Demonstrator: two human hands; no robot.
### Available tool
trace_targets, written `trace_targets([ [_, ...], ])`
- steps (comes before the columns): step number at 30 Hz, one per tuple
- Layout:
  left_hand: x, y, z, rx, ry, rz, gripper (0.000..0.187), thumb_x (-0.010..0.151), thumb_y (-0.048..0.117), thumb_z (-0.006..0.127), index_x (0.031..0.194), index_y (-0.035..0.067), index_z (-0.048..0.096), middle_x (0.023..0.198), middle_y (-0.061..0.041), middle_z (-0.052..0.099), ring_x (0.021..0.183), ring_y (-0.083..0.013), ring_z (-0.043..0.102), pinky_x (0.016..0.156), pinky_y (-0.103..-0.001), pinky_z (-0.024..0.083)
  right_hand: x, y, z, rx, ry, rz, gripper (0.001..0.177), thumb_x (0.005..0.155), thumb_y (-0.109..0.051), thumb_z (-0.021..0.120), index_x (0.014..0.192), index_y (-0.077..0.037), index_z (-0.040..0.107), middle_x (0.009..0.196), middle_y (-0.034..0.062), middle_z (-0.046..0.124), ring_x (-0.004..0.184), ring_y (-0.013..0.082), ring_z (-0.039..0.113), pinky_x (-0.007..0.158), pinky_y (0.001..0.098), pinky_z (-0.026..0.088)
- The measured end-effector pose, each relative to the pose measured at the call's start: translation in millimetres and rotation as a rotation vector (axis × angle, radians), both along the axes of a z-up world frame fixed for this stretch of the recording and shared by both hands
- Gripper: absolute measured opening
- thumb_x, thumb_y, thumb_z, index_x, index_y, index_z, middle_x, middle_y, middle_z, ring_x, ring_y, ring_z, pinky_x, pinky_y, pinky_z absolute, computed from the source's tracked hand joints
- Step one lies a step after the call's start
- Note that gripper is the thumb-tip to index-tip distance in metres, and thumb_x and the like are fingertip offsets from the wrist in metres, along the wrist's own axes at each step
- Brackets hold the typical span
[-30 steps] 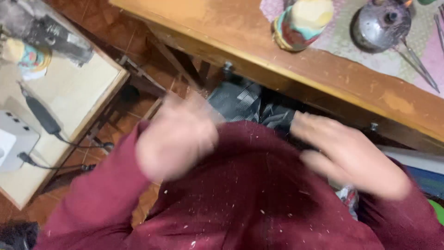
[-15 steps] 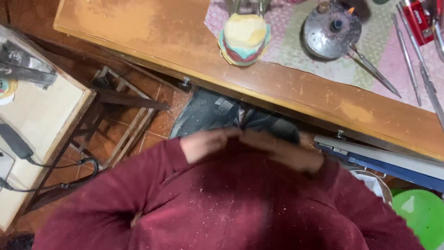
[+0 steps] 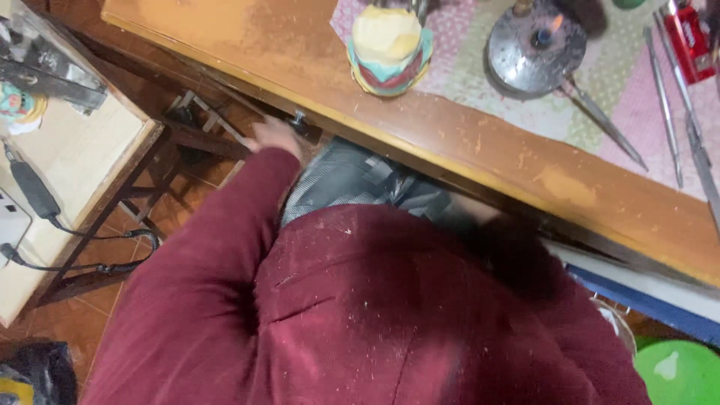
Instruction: The person works on a dental model mounted on an articulator, using a metal tool to scrape and shape the material. They handle the model with both hands, occasionally picking up and placing down small dental components and tools on the cluttered wooden table.
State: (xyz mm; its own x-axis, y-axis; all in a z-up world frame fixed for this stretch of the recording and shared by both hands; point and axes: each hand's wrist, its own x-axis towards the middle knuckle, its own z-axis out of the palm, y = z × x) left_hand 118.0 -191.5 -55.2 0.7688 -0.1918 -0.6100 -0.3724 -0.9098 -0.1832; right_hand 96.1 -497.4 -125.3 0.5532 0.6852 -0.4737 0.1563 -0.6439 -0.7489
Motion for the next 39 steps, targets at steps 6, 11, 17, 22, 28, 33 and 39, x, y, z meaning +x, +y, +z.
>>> trace_targets([
  [6, -26, 33, -120, -1.086, -0.139, -0.025, 0.025, 0.098, 0.018, 0.055, 0.118, 0.005, 0.061, 0.135, -0.018, 0.063, 0.117, -0.0344, 0.063, 0.103, -0.039, 0.052, -10, -28, -78, -0.039, -0.087, -0.049, 0.033, 0.099, -0.024, 0.055, 0.13, -0.012, 0.059, 0.133, 0.0118, 0.06, 0.124, 0.028, 0.055, 0.104, 0.0392, 0.042],
  [11, -107, 169, -257, -0.989, -0.488, 0.122, 0.032, 0.104, 0.021, 0.046, 0.127, 0.005, 0.062, 0.116, -0.023, 0.064, 0.097, -0.0403, 0.066, 0.081, -0.047, 0.054, -72, -79, -105, -0.1, -0.179, -0.132, 0.028, 0.097, -0.022, 0.057, 0.123, -0.013, 0.063, 0.126, 0.0112, 0.064, 0.117, 0.0294, 0.059, 0.097, 0.0395, 0.046],
  [17, -170, 245, -286, -0.621, -0.273, 0.171, 0.029, 0.097, 0.024, 0.051, 0.117, 0.008, 0.065, 0.102, -0.025, 0.069, 0.089, -0.0416, 0.067, 0.077, -0.05, 0.054, -112, -93, -81, -0.148, -0.317, -0.219, 0.022, 0.094, -0.019, 0.06, 0.114, -0.015, 0.067, 0.116, 0.0106, 0.068, 0.108, 0.0311, 0.064, 0.09, 0.04, 0.05],
  [22, -49, 141, 13, -0.43, -0.034, 0.305, 0.022, 0.094, 0.026, 0.058, 0.107, 0.009, 0.065, 0.089, -0.021, 0.073, 0.086, -0.0399, 0.071, 0.077, -0.049, 0.055, -120, -84, -50, -0.189, -0.423, -0.299, 0.018, 0.091, -0.016, 0.062, 0.107, -0.015, 0.07, 0.109, 0.0102, 0.071, 0.101, 0.0326, 0.068, 0.084, 0.0404, 0.054],
  [28, 44, 67, 154, -0.973, -0.763, -0.034, 0.011, 0.106, 0.019, 0.061, 0.104, 0.009, 0.065, 0.09, -0.014, 0.068, 0.082, -0.0341, 0.069, 0.071, -0.044, 0.055, -147, -71, 66, -0.292, -0.472, -0.476, 0.016, 0.088, -0.014, 0.064, 0.1, -0.016, 0.074, 0.101, 0.0098, 0.075, 0.093, 0.0341, 0.071, 0.077, 0.0409, 0.058],
  [33, 82, 48, 146, -0.747, -0.913, -0.201, 0.01, 0.097, 0.017, 0.068, 0.105, 0.011, 0.072, 0.094, -0.013, 0.064, 0.085, -0.0348, 0.066, 0.07, -0.047, 0.053, -76, -19, 238, -0.087, -1.303, -0.754, 0.011, 0.09, -0.008, 0.079, 0.096, -0.006, 0.071, 0.1, 0.0105, 0.071, 0.094, 0.0285, 0.067, 0.083, 0.0391, 0.053],
  [39, 87, 48, 147, -0.728, -0.946, -0.229, 0.022, 0.097, 0.014, 0.069, 0.118, 0.012, 0.075, 0.086, -0.011, 0.058, 0.083, -0.0326, 0.065, 0.068, -0.045, 0.051, -28, -36, 210, -0.264, -1.364, -0.796, 0.008, 0.093, -0.004, 0.078, 0.095, -0.009, 0.072, 0.1, 0.006, 0.071, 0.098, 0.0295, 0.063, 0.09, 0.04, 0.05],
])
